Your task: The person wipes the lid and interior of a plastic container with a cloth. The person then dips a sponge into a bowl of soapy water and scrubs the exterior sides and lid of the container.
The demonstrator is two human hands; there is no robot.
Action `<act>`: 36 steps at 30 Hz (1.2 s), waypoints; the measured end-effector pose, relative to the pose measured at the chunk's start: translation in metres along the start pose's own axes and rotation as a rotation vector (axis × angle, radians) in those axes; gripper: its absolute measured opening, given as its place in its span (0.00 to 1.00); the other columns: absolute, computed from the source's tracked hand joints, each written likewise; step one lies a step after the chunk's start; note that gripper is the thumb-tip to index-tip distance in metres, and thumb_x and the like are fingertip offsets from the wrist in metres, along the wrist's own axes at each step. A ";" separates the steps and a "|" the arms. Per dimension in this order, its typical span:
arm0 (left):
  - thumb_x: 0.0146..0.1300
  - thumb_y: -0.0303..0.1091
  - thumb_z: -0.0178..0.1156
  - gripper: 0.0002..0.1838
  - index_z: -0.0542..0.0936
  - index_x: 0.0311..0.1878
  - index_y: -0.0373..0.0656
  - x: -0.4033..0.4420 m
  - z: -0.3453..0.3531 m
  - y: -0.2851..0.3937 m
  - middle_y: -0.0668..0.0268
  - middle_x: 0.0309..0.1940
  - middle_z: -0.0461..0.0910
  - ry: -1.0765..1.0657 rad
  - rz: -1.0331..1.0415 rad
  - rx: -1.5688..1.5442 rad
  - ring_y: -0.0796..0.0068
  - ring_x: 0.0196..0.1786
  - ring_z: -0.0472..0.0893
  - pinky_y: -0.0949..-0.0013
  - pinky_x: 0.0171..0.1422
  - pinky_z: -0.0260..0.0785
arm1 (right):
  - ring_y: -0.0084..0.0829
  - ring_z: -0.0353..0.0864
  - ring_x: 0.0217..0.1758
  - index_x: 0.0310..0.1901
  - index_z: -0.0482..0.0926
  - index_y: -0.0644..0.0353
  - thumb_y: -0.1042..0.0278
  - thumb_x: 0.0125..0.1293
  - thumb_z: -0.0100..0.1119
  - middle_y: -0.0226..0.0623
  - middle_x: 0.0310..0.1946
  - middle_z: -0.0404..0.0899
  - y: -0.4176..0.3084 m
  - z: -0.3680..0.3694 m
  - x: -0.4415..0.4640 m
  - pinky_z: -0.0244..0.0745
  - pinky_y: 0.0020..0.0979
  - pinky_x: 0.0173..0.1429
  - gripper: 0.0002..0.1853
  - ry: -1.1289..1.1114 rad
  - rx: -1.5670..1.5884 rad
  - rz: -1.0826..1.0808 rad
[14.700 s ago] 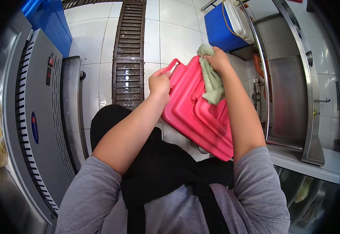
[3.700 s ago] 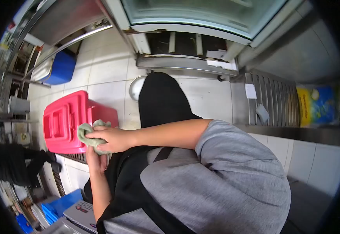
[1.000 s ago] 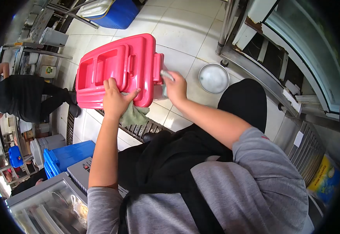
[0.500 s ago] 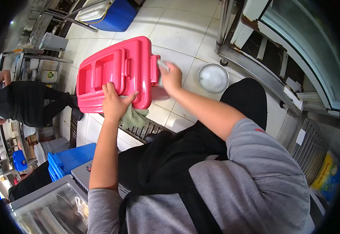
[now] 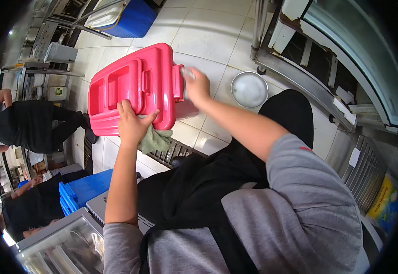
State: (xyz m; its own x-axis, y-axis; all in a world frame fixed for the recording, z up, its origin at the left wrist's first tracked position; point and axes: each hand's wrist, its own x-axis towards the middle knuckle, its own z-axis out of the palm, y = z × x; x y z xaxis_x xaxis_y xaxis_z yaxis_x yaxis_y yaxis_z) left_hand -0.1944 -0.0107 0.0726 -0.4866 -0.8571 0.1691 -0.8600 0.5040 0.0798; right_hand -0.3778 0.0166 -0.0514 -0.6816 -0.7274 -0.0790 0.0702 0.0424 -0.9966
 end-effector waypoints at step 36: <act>0.44 0.58 0.74 0.41 0.64 0.45 0.35 0.000 -0.002 0.005 0.51 0.44 0.67 -0.013 -0.053 0.007 0.43 0.41 0.77 0.48 0.39 0.74 | 0.42 0.84 0.46 0.50 0.81 0.62 0.69 0.62 0.62 0.48 0.42 0.84 -0.002 -0.007 0.000 0.75 0.36 0.52 0.15 -0.057 -0.043 0.026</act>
State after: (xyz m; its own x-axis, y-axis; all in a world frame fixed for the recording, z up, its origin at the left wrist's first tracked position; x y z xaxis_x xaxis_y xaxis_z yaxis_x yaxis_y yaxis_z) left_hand -0.1984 -0.0080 0.0752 -0.4419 -0.8841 0.1517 -0.8858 0.4568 0.0817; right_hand -0.3834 0.0213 -0.0492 -0.6373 -0.7634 -0.1048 0.0550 0.0905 -0.9944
